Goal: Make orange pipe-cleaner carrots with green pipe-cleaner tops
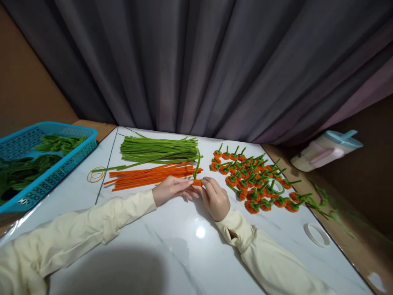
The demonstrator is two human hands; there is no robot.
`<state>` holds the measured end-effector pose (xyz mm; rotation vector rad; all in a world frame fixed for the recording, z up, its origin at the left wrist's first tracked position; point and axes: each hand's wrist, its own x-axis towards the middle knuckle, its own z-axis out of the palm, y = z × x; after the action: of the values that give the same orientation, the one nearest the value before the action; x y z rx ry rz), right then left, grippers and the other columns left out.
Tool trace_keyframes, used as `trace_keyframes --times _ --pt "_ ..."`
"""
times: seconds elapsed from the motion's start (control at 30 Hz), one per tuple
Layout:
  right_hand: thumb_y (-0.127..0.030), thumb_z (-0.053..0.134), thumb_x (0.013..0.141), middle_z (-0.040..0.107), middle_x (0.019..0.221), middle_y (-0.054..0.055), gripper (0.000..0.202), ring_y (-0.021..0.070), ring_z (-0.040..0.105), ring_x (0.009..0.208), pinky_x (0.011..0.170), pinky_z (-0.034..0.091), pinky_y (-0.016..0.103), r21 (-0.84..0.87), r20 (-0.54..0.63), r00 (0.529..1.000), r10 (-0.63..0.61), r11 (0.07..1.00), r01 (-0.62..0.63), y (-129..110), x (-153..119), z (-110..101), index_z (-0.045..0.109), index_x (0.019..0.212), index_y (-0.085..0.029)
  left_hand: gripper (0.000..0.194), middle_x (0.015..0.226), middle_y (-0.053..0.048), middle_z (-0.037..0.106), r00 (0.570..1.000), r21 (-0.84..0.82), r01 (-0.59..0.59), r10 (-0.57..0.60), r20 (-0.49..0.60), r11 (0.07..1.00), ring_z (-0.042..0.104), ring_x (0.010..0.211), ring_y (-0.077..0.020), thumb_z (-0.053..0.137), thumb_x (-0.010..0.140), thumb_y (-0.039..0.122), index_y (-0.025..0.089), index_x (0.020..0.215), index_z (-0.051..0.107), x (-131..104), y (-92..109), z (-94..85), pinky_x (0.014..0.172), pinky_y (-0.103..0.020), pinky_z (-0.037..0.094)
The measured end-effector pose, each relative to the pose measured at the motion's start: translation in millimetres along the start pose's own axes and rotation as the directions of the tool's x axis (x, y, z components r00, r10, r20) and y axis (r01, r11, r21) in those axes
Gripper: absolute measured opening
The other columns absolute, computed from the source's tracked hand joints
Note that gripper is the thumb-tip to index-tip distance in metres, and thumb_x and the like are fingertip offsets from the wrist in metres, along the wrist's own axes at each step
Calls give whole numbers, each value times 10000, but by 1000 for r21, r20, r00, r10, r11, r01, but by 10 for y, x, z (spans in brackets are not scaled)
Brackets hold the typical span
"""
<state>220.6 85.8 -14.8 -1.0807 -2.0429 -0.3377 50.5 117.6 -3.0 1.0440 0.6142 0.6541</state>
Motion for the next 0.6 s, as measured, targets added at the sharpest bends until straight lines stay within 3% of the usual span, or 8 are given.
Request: trace_keyframes --times 0.17,0.37,0.6 --pt "-253 454 877 627 818 82 169 141 589 709 555 440 225 -11 27 999 -22 1000 22 -6 4 2 558 898 -120 380 679 -92 661 994 141 -67 79 -82 988 613 596 -151 631 708 424 58 809 649 -11 -2 16 559 -261 484" --pt "-255 539 829 618 930 118 354 178 565 764 598 452 259 -10 -28 997 -77 997 77 -8 28 -38 494 1152 -116 352 687 -88 660 982 143 -99 120 -147 985 600 573 -146 616 722 417 74 796 634 -13 47 4 491 -238 474" --pt "-136 565 800 604 936 117 474 174 556 767 644 480 278 206 -82 991 -107 971 122 -21 26 -32 430 1254 -164 326 637 -19 619 983 150 -92 114 -147 984 532 533 -83 682 645 422 101 697 658 -30 85 3 529 -197 439"
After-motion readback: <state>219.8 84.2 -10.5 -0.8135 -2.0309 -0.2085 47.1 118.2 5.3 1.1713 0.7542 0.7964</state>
